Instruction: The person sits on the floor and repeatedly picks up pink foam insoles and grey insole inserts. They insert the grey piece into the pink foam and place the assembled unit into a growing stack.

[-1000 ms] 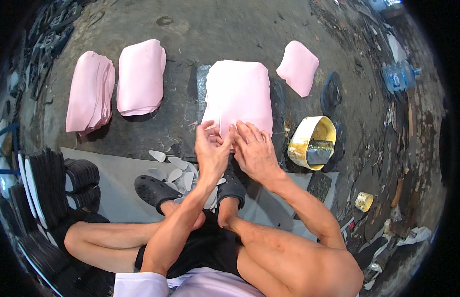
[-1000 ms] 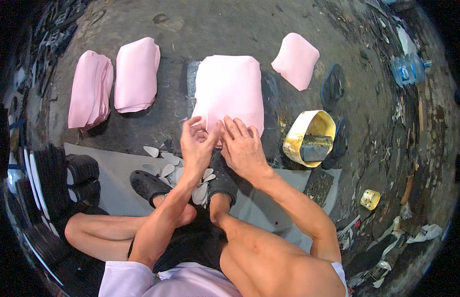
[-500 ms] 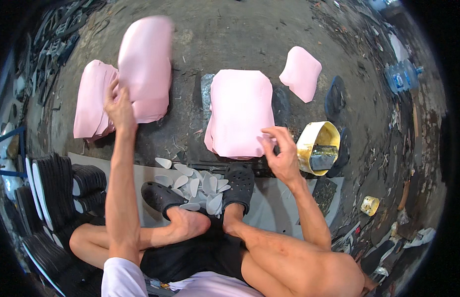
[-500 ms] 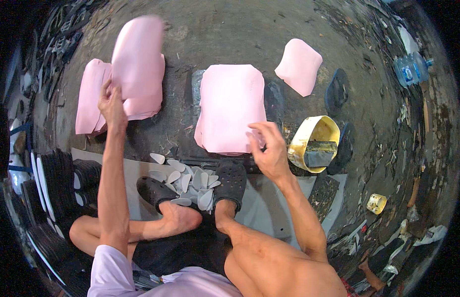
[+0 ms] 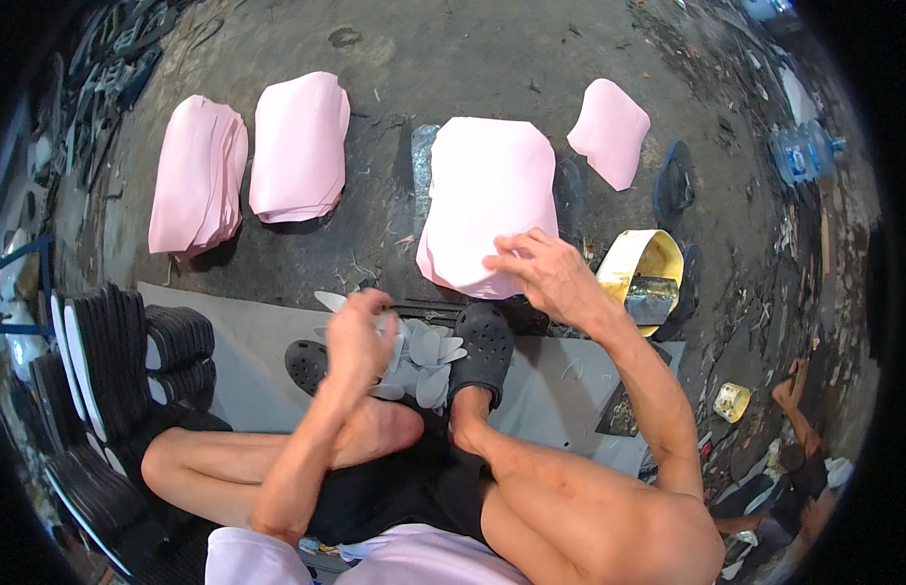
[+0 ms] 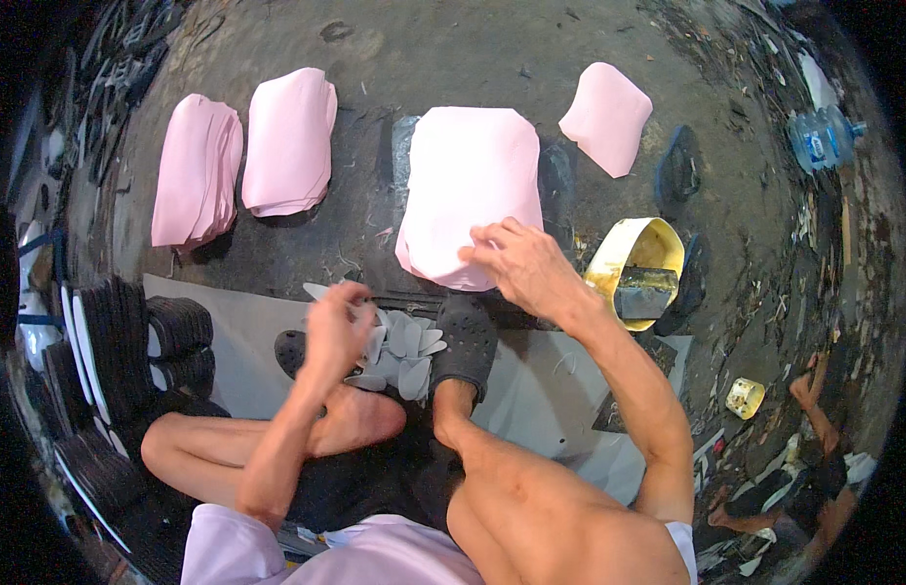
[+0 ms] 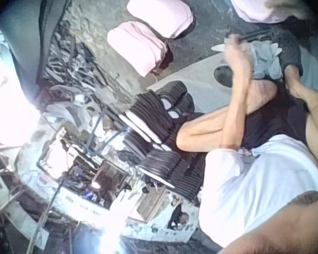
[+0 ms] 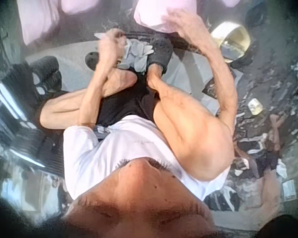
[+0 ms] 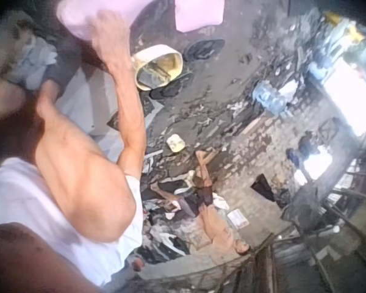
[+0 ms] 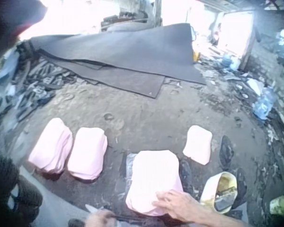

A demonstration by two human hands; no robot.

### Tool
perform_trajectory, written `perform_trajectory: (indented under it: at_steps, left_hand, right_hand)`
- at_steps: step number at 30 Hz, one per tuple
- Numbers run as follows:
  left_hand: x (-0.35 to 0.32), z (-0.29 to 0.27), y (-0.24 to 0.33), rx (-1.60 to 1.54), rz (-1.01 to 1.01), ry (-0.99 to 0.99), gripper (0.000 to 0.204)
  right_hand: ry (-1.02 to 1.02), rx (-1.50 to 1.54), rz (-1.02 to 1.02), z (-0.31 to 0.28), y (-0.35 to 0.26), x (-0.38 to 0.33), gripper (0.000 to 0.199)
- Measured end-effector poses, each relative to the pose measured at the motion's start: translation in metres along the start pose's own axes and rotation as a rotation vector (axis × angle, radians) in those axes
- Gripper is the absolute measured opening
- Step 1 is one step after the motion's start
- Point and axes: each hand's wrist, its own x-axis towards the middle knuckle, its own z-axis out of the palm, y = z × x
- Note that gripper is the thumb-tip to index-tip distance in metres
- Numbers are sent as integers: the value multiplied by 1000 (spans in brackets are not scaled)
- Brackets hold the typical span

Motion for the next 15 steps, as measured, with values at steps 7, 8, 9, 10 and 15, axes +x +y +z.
perform_trajectory:
  at_steps: [7, 8, 9, 10, 15]
  left_hand:
    - [-42, 32, 23, 80, 94, 38, 25]
    - [-46, 37, 26, 125, 75, 30, 26]
    - [-49, 41, 29, 162, 63, 22, 26]
    - [-50, 45, 26, 162, 67, 28, 26]
    - [-54, 50, 14, -4, 42, 126, 26]
  right_hand:
    - [843, 133, 592, -119, 35, 52, 32]
    - [902, -34, 452, -150, 20, 48, 30]
    - [953, -213, 310, -174, 7, 42, 28]
    - [944, -300, 202, -177, -2, 41, 27]
    - [636, -562, 10, -116, -47, 31, 52]
